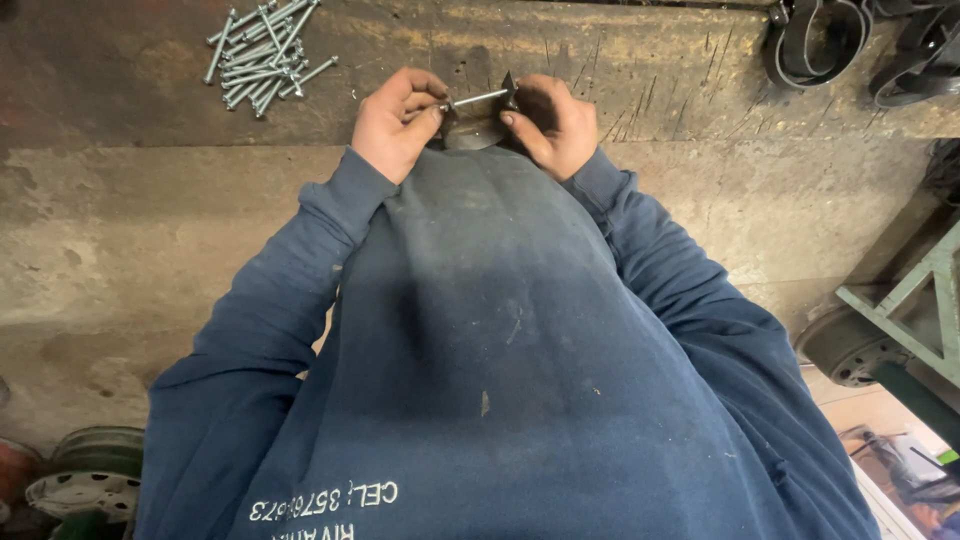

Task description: The person assembles metal clamps by inserting bolts through the clamp halves and securing them with nuts. The person repeatedly picks up a clamp, a bolt, and a nut from the workbench, threads the bolt through the clamp, and tightens the nut by hand.

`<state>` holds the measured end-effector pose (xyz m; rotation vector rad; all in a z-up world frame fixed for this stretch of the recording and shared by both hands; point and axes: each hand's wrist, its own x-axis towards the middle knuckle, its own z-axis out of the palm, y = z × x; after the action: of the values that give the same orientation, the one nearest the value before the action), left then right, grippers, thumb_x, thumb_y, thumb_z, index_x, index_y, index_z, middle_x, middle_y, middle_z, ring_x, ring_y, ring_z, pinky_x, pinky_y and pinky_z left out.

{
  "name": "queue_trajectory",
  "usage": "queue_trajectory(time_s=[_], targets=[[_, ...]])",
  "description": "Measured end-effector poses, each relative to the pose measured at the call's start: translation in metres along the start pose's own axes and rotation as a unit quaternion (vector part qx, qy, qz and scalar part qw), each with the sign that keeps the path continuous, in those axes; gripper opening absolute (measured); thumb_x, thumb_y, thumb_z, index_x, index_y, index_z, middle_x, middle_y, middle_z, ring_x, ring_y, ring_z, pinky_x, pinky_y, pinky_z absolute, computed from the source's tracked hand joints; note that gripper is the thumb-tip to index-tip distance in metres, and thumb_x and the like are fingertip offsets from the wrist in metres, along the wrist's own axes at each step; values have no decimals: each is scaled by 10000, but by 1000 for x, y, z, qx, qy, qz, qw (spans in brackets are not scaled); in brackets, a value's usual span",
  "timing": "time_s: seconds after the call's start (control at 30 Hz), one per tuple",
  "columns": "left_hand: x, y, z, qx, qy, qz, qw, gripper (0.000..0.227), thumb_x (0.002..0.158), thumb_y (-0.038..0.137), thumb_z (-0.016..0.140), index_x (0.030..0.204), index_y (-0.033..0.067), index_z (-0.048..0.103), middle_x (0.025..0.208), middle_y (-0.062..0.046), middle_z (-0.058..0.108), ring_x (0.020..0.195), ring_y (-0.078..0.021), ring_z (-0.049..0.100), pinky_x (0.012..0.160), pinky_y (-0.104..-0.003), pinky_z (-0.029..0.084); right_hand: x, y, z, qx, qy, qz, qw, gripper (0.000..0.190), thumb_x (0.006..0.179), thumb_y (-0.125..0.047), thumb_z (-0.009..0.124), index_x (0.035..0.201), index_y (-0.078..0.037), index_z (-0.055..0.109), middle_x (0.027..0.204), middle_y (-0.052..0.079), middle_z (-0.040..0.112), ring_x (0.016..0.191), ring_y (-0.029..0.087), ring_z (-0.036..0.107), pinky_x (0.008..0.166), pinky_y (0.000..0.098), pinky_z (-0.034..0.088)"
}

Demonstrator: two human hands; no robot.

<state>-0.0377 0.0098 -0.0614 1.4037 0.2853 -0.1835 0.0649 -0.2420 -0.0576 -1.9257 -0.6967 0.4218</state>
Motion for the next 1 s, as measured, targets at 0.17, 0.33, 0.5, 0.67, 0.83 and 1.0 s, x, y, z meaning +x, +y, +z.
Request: queue_trajectory(time_s=[0.17, 0.33, 0.5, 0.67, 0.83, 1.0], targets=[[1, -3, -2, -11, 17, -32, 999, 299, 986, 27, 602, 1284, 14, 583, 1143, -96, 728, 1048, -130, 679, 944, -278, 565, -1, 2, 0, -2, -1, 3, 1000, 427, 1019, -112, 812, 1339, 11, 558, 1162, 206, 763, 1088, 285, 784, 948, 365, 638], [6, -7, 1, -43, 15, -13, 999, 347, 1010, 45, 659, 1334, -7, 547, 1217, -121, 692, 1140, -156, 666, 1012, -297, 554, -1, -3, 0, 19, 7, 59, 998, 484, 983, -135, 836, 1354, 3, 558, 1144, 188, 778, 1038, 240, 787, 887, 341, 631], [20, -30, 5, -55, 13, -13, 998, 425, 985, 31, 715, 1363, -26, 528, 1233, -145, 674, 1142, -180, 668, 1027, -323, 564, -4, -1, 7, 172, 46, 110, 978, 507, 974, -109, 819, 1375, 17, 536, 1226, 166, 732, 1112, 189, 724, 919, 326, 610], [57, -8, 29, -73, -1, -64, 995, 512, 922, 15, 723, 1384, -11, 504, 1241, -146, 674, 1140, -195, 691, 986, -317, 575, 2, 25, -16, 266, 173, 189, 929, 318, 959, -84, 792, 1220, 41, 659, 1075, 103, 729, 973, 130, 689, 884, 284, 567], [86, 9, 51, -38, -19, -21, 999, 469, 953, 46, 711, 1377, -4, 518, 1224, -132, 707, 1137, -178, 691, 968, -306, 573, 54, 50, -99, 159, 212, 121, 957, 226, 973, -115, 780, 1101, 55, 703, 999, 91, 762, 895, 118, 670, 832, 286, 560], [69, -10, 77, 59, -19, -32, 998, 354, 960, 110, 724, 1284, 12, 622, 1120, -90, 736, 1025, -146, 693, 901, -289, 568, 132, 88, -152, -16, 229, 52, 972, 254, 950, -210, 784, 1025, 31, 755, 889, 115, 799, 803, 159, 693, 775, 328, 574]])
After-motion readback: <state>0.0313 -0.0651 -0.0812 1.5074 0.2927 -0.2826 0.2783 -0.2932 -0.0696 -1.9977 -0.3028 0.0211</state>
